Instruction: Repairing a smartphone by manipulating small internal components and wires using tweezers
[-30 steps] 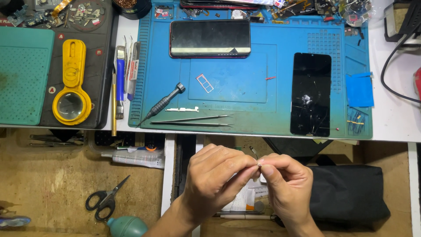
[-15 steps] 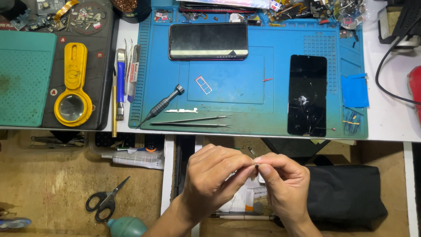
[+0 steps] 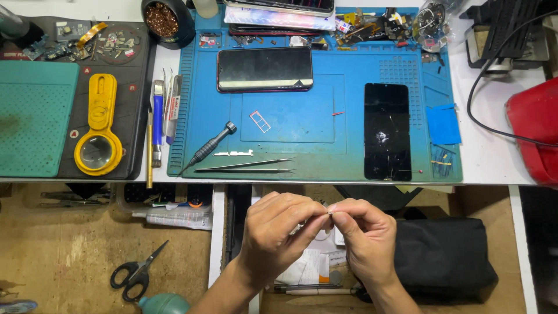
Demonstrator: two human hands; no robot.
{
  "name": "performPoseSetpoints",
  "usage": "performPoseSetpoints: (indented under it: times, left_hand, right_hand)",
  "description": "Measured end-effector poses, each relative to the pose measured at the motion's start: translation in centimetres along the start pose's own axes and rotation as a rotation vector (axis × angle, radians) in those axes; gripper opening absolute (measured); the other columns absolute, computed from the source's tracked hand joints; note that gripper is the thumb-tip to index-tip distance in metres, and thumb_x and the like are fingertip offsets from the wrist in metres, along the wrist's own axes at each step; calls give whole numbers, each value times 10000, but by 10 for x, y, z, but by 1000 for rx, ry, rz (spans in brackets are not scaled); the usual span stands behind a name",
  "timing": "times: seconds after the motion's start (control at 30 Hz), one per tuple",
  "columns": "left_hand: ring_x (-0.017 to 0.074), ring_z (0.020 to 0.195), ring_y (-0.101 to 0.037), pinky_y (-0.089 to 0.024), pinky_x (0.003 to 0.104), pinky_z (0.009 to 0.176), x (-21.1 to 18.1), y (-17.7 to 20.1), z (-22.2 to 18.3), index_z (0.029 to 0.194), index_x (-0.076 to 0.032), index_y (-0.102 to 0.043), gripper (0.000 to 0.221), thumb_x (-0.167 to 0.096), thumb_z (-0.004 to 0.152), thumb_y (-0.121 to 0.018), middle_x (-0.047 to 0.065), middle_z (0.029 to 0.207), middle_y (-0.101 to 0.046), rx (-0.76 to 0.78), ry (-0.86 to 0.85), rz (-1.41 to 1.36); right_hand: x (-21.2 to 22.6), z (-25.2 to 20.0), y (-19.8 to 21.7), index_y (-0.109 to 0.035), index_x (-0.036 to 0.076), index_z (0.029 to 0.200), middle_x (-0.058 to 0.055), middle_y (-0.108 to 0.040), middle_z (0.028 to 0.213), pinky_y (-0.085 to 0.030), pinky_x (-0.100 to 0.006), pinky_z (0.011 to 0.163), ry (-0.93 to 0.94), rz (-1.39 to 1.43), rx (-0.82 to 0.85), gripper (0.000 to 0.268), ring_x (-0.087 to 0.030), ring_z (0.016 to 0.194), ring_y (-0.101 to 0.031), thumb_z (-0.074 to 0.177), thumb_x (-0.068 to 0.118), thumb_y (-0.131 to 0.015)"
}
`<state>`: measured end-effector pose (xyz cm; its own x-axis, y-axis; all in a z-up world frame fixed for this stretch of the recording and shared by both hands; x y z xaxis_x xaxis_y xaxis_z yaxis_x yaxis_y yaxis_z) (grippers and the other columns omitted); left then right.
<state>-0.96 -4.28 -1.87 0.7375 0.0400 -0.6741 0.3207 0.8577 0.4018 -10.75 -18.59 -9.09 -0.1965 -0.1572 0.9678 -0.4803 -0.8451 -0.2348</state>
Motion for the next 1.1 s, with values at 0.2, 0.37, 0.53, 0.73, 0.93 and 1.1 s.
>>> performPoseSetpoints:
  times: [0.2,0.37,0.53,0.73,0.93,1.1]
  left_hand:
    - [153,727,-697,-413,294,605,-2,2,6,898,-80,-661,94,-78,993,-666,4,829,-717,15,-63,64]
    - [181,746,-709,-471,299,632,9,2,-1,912,-41,-675,68,-23,937,-735,63,854,-725,-29,-93,87]
    - [192,744,-709,-519,299,656,23,-1,-13,914,-19,-709,67,1,896,-771,88,865,-737,-45,-59,96]
    - [196,732,-695,-494,313,635,29,3,-19,919,-19,-700,47,-8,915,-745,88,844,-726,-36,-46,88]
    - [185,724,-696,-501,302,620,30,6,-22,919,-32,-700,57,-8,911,-751,75,834,-730,-45,-49,107]
    - [180,712,-686,-467,295,600,29,7,-23,928,-39,-690,54,-17,924,-739,70,846,-730,-46,-55,102]
  right_hand:
    - [-2,1,1,-737,-30,959,-154,-738,866,-591,-300,684,-6,57,-14,159,-218,698,-681,912,121,-753]
    - [17,17,16,-668,-20,1202,-160,-714,853,-606,-312,714,71,-1,-70,277,-223,773,-692,1003,173,-664]
    - [70,46,73,-729,-14,1128,-117,-753,1024,-567,-247,930,139,-712,-230,141,-153,965,-707,1018,27,-651]
    - [75,63,129,-783,8,1104,-117,-743,1082,-555,-326,913,370,-1280,81,145,-220,999,-708,966,-3,-741]
    - [61,77,143,-782,67,1154,-75,-747,1086,-568,-355,865,430,-1460,282,238,-232,1005,-702,928,142,-777]
    - [65,86,136,-775,166,1038,20,-728,994,-548,-344,562,579,-1740,391,88,-181,804,-688,963,211,-764]
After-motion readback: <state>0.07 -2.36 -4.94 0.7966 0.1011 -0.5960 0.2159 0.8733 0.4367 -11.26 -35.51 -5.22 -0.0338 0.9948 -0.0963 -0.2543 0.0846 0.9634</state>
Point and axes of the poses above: each hand's wrist, its own z-axis towards the middle knuckle, its own y-axis out of the back of the hand, x = y × z, the point moved 1 cm from there along z, towards the middle knuckle
